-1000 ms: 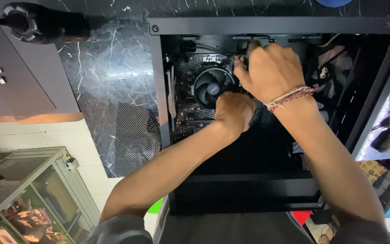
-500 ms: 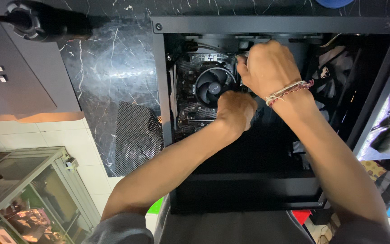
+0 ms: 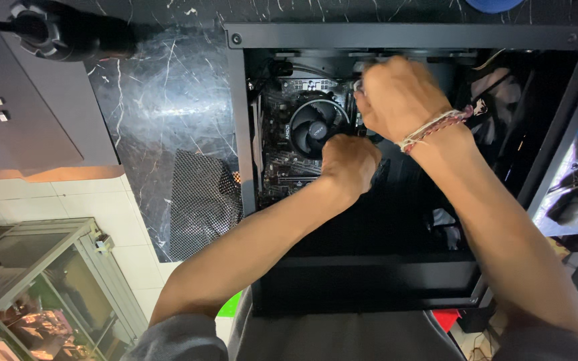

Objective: The person works inside an open computer case, using a red-handled screwdriver to tighten screws on the motherboard and a small syringe-like tool to apply a substance to the CPU cooler area. The person handles the motherboard, CPU cooler, and various tools while assembling or maintaining the computer.

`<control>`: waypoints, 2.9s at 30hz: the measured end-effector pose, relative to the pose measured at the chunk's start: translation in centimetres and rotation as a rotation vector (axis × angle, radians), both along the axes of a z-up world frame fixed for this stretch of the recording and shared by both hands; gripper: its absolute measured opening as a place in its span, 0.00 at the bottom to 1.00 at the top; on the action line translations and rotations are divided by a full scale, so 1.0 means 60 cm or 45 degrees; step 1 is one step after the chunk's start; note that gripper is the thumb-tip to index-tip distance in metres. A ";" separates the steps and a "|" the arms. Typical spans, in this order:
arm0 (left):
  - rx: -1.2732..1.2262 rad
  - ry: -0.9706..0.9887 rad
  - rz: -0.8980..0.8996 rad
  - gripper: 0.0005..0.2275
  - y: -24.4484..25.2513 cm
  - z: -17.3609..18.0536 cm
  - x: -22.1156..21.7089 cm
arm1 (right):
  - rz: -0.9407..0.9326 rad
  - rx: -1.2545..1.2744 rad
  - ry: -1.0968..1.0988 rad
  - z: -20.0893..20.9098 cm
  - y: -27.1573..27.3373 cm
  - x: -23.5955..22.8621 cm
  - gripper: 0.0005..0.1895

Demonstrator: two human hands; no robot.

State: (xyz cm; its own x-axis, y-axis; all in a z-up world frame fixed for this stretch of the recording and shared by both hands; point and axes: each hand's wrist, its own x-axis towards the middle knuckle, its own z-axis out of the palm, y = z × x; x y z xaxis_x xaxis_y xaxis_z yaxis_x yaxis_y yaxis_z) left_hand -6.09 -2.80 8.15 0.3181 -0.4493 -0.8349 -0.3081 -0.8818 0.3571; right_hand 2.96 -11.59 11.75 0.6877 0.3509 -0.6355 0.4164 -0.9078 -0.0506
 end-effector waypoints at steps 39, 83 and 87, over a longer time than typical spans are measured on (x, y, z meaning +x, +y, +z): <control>0.010 0.022 0.075 0.22 -0.016 -0.030 -0.005 | 0.001 -0.063 -0.046 0.014 0.070 0.025 0.13; 0.021 -0.032 0.320 0.15 -0.055 -0.106 -0.025 | 0.136 -0.123 -0.206 -0.025 0.055 0.013 0.12; 0.021 0.004 0.175 0.20 -0.045 -0.081 -0.017 | 0.062 -0.166 -0.227 -0.007 0.073 0.016 0.16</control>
